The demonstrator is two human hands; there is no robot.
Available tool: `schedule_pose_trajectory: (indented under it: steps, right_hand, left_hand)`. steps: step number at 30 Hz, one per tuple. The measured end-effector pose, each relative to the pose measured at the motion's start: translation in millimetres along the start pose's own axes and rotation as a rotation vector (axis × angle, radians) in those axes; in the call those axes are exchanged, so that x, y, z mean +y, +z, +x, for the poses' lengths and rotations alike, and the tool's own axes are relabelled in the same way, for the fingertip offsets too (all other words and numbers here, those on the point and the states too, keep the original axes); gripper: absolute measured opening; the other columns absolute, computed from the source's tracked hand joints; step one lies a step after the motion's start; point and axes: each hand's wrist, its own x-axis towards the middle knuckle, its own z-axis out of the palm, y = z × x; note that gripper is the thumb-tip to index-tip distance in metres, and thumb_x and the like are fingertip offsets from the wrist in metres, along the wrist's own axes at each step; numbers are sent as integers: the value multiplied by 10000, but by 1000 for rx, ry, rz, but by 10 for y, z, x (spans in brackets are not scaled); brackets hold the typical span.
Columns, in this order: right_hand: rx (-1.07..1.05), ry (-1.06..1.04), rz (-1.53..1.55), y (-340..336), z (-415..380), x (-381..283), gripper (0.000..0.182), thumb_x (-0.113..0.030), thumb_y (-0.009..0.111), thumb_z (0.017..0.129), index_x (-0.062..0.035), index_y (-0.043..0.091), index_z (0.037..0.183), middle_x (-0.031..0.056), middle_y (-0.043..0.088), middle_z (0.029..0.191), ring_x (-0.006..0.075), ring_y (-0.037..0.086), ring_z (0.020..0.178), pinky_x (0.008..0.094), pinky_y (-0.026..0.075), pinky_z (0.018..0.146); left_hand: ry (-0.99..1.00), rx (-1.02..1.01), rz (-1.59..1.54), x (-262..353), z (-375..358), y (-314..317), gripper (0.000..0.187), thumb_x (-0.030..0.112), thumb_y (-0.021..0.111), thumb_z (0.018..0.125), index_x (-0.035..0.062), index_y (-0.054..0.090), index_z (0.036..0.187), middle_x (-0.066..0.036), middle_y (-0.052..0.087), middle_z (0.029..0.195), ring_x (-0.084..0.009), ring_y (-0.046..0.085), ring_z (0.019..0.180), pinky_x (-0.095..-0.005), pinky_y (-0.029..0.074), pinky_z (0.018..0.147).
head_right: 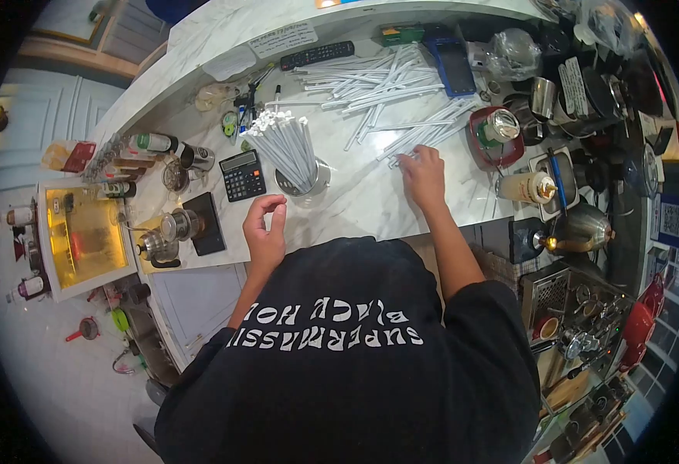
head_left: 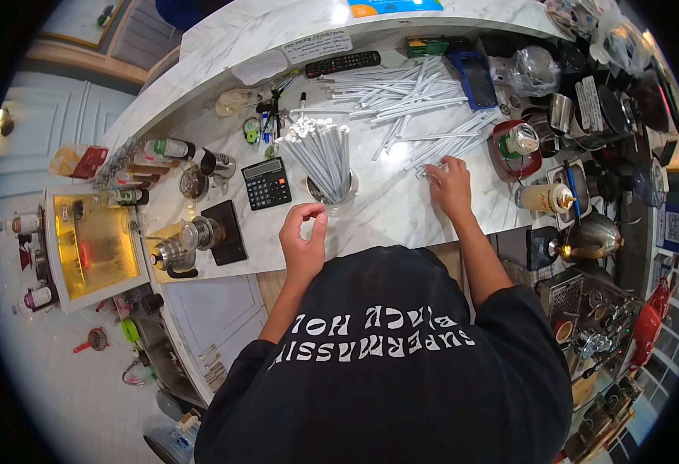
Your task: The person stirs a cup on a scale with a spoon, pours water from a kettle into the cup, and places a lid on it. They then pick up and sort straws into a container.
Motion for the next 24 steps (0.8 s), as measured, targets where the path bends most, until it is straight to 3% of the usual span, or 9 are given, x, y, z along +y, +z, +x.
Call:
schedule_pose_trajectory:
  steps: [6, 8, 10, 13, 16, 18, 22, 24]
  right_hand:
    - [-40, 51, 7, 55, 14, -133, 189, -143, 777, 814, -148, 810, 999, 92, 638, 1193, 316, 576, 1172, 460, 460, 929]
    - [76, -61, 124, -62, 14, -206, 203, -85, 806, 770, -129, 804, 969, 79, 658, 1152, 309, 603, 1135, 443, 476, 890]
    - [112, -98, 166, -384, 46, -427, 206, -41, 808, 769, -101, 788, 964, 74, 677, 1097, 309, 625, 1101, 439, 496, 889]
    - [239, -132, 285, -803, 7, -680, 222, 7, 821, 778, -67, 765, 980, 78, 719, 1026, 319, 663, 1047, 424, 552, 884]
    - [340, -91, 333, -1030, -105, -752, 223, -16, 815, 787, -75, 766, 997, 59, 731, 1025, 316, 668, 1065, 414, 547, 902]
    - [367, -73, 339, -1228, -186, -814, 261, 15, 833, 770, -60, 768, 1012, 63, 745, 1010, 330, 677, 1051, 410, 562, 887]
    - [446, -20, 309, -1543, -362, -881, 272, 41, 841, 756, -53, 760, 998, 80, 759, 1010, 347, 687, 1042, 419, 569, 886]
    - [462, 21, 293, -1669, -464, -912, 262, 40, 841, 761, -51, 755, 991, 80, 763, 1005, 345, 690, 1038, 416, 569, 885]
  left_hand:
    - [29, -138, -42, 197, 108, 245, 154, 80, 711, 955, -13, 719, 1078, -117, 718, 1024, -210, 674, 962, -334, 528, 898]
    - [-1, -196, -85, 165, 101, 330, 178, 97, 693, 982, -5, 713, 1127, -106, 725, 1042, -184, 669, 991, -324, 519, 913]
    - [-205, -276, -372, 304, 114, 448, 207, 120, 669, 1016, 3, 697, 1184, -89, 730, 1069, -153, 661, 1019, -312, 508, 924]
    - [-223, -388, -384, 332, 197, 670, 237, 147, 657, 1038, 4, 682, 1225, -78, 736, 1101, -132, 661, 1017, -303, 507, 921]
    - [-226, -464, -346, 150, 296, 1063, 264, 173, 671, 1029, 23, 688, 1246, -76, 747, 1100, -126, 670, 978, -292, 517, 890]
    - [-288, -593, 19, 27, 365, 1337, 330, 276, 720, 991, 56, 697, 1236, -102, 751, 1055, -173, 693, 930, -332, 535, 847]
    - [-307, -695, 372, -247, 447, 1872, 427, 377, 746, 959, 60, 679, 1237, -124, 729, 1121, -249, 715, 982, -391, 556, 852]
    - [-32, -515, 541, -420, 415, 2094, 407, 402, 770, 918, 78, 700, 1153, -121, 711, 1035, -307, 703, 939, -447, 546, 814]
